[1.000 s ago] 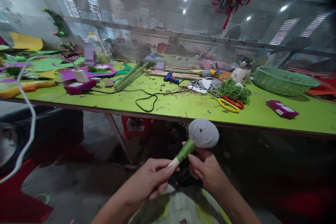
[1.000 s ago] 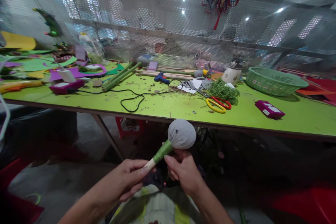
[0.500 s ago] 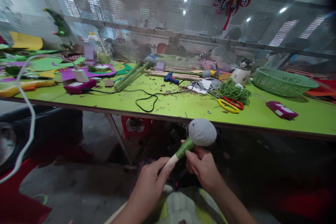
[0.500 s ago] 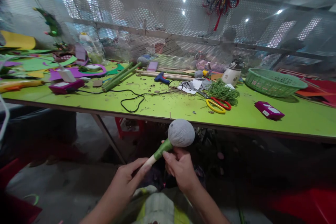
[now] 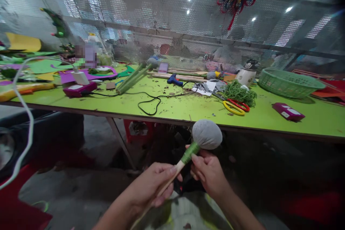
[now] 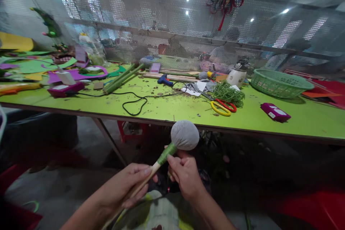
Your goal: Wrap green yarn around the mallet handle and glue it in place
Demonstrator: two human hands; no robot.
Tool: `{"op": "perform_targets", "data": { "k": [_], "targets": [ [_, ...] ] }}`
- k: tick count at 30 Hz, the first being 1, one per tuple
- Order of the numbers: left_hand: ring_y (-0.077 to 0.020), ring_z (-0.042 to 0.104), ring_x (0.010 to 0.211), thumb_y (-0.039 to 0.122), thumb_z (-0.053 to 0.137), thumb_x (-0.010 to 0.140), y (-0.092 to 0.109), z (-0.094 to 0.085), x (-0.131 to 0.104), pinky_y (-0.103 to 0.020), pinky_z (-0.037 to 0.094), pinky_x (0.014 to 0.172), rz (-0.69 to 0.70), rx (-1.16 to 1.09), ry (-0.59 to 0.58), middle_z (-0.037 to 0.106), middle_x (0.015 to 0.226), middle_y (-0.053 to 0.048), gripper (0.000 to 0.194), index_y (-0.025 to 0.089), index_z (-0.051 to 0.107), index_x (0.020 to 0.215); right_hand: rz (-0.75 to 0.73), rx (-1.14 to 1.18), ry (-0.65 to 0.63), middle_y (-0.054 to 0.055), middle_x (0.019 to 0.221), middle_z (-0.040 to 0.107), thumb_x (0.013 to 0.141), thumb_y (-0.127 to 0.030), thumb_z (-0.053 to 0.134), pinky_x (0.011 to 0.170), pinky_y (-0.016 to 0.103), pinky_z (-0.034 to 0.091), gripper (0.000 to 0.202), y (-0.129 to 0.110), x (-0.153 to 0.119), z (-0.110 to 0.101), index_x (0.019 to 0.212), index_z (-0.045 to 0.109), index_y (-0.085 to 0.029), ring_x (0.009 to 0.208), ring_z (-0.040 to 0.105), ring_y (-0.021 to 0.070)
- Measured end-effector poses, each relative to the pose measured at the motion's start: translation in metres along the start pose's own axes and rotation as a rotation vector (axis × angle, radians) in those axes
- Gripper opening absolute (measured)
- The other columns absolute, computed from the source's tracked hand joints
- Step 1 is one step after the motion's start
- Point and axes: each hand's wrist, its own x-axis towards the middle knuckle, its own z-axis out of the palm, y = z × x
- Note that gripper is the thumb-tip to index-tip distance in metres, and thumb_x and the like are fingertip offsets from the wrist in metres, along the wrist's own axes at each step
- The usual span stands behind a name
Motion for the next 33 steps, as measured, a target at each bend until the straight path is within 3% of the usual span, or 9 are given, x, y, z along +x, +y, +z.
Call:
{"op": "perform_targets", "data": {
  "k": [4,7,12,18,21,24,26,30,33],
  "targets": [
    [-0.0151,0.059,0.061,0.046,0.052,0.084,-0.009,0.002,0.001,-0.021,0.042,0.052,0.297,0.472,0.408,0.067,0.072,-0.004,0.033,0.018,0.065,0.093,-0.037,-0.055,0.085,-0.013,0.044,0.027,0.084,-0.030,0.063,0.040,0.020,0.021,0.037,0.007,0.004,0.000,0.117,0.055,-0.014,0.040,0.019,0.0049],
    [-0.0214,0.062,0.087,0.039,0.051,0.086,-0.016,0.005,-0.002,-0.028,0.044,0.077,0.450,0.730,0.613,0.070,0.095,-0.007,0.028,0.021,0.068,0.099,-0.063,-0.066,0.090,-0.013,0.045,0.027,0.084,-0.030,0.063,0.040,0.020,0.021,0.034,0.010,0.004,0.002,0.113,0.057,-0.014,0.040,0.020,0.0048],
    [-0.0155,0.056,0.068,0.038,0.043,0.090,-0.003,0.008,-0.010,-0.022,0.039,0.061,0.382,0.650,0.443,0.067,0.077,-0.002,0.031,0.020,0.069,0.096,-0.065,0.002,0.051,-0.013,0.045,0.024,0.085,-0.028,0.062,0.041,0.020,0.023,0.035,0.002,0.000,0.007,0.117,0.056,-0.015,0.040,0.018,0.0050],
    [-0.0053,0.018,0.039,0.050,0.047,0.086,0.019,0.004,-0.018,-0.018,0.013,0.037,0.087,0.115,0.065,0.031,0.047,0.010,0.039,0.014,0.061,0.078,-0.156,-0.024,0.016,-0.012,0.044,0.030,0.086,-0.024,0.061,0.042,0.022,0.025,0.031,-0.006,-0.006,0.006,0.116,0.059,-0.016,0.040,0.022,0.0051],
    [-0.0041,0.014,0.035,0.050,0.046,0.086,0.021,0.004,-0.018,-0.018,0.010,0.033,0.012,-0.120,-0.094,0.032,0.044,0.010,0.039,0.014,0.061,0.081,-0.179,-0.058,0.037,-0.009,0.046,0.036,0.086,-0.023,0.061,0.042,0.022,0.026,0.033,-0.010,-0.010,0.007,0.118,0.058,-0.017,0.041,0.026,0.0052],
    [-0.0046,0.020,0.030,0.050,0.040,0.088,0.020,0.007,-0.013,-0.018,0.012,0.032,0.016,-0.123,-0.143,0.038,0.040,0.008,0.044,0.013,0.062,0.079,-0.198,-0.078,0.058,-0.008,0.049,0.039,0.086,-0.023,0.061,0.042,0.021,0.026,0.031,-0.014,-0.010,0.010,0.116,0.059,-0.018,0.042,0.029,0.0054],
    [-0.0062,0.030,0.032,0.050,0.039,0.088,0.018,0.010,-0.011,-0.018,0.018,0.034,0.091,0.051,-0.003,0.046,0.043,0.005,0.045,0.014,0.062,0.079,-0.223,-0.110,0.082,-0.008,0.049,0.039,0.086,-0.023,0.061,0.042,0.021,0.027,0.029,-0.015,-0.009,0.010,0.115,0.060,-0.019,0.042,0.030,0.0056],
    [-0.0146,0.055,0.067,0.041,0.053,0.084,0.012,0.013,-0.012,-0.022,0.039,0.060,0.452,0.554,0.522,0.063,0.074,-0.003,0.028,0.017,0.066,0.087,-0.252,-0.184,0.112,-0.006,0.054,0.044,0.086,-0.023,0.062,0.041,0.020,0.026,0.030,-0.014,-0.006,0.008,0.115,0.060,-0.021,0.044,0.032,0.0056],
    [-0.0149,0.053,0.067,0.041,0.051,0.086,0.015,0.012,-0.016,-0.023,0.039,0.063,0.474,0.622,0.526,0.061,0.072,-0.002,0.029,0.018,0.068,0.087,-0.239,-0.196,0.112,-0.006,0.053,0.044,0.085,-0.024,0.062,0.041,0.020,0.026,0.029,-0.013,-0.006,0.005,0.114,0.061,-0.020,0.044,0.033,0.0060]
  ]
}}
